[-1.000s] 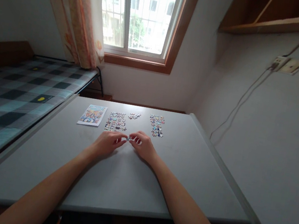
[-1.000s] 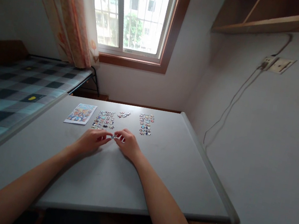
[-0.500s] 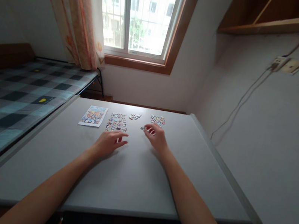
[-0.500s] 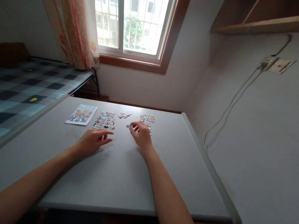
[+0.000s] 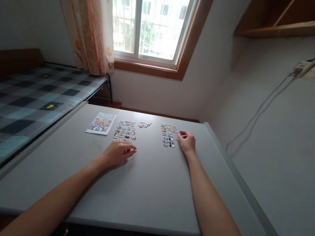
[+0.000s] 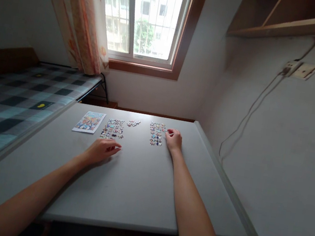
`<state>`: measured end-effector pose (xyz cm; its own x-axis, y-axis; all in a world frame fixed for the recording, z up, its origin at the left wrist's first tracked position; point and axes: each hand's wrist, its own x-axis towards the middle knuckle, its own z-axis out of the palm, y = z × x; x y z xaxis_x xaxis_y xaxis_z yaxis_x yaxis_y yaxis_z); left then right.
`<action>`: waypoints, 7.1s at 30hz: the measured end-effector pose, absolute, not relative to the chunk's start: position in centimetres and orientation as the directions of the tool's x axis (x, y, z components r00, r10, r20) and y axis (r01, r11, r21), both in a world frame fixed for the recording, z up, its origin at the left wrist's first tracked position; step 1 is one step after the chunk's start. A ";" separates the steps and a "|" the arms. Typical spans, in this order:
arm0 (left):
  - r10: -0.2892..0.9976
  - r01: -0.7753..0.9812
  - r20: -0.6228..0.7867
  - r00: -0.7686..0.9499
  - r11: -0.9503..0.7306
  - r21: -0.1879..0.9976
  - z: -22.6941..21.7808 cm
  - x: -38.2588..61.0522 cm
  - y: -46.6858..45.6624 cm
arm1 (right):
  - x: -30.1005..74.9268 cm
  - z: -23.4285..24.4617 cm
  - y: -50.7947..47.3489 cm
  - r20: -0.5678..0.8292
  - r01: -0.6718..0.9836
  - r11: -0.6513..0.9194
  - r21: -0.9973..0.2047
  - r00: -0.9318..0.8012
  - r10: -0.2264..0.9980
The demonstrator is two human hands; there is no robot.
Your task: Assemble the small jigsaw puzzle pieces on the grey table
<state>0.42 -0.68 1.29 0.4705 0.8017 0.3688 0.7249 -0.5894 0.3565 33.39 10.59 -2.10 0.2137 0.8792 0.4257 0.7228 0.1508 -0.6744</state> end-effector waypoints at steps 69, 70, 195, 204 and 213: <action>0.814 0.721 0.322 0.483 -0.579 0.381 1.2 0.2 -0.6 | 25.1 0.7 8.8 0.406 0.821 0.422 -0.385 -0.260 0.876; 0.815 0.720 0.321 0.483 -0.578 0.384 1.2 0.2 -0.6 | 24.0 0.9 9.2 0.368 0.813 0.414 -0.410 -0.268 0.890; 0.848 0.794 0.378 0.371 -0.501 0.345 1.3 -0.1 -0.4 | 19.1 -0.4 2.3 0.285 0.211 0.388 -0.897 -0.395 0.874; 0.829 0.784 0.414 0.377 -0.523 0.334 1.3 -0.1 -0.4 | 19.0 -0.6 2.8 0.235 -0.007 0.252 -0.968 -0.382 0.894; 0.828 0.754 0.392 0.401 -0.541 0.372 1.3 -0.1 -0.6 | 19.2 0.1 2.6 0.151 -0.023 0.152 -0.988 -0.325 0.934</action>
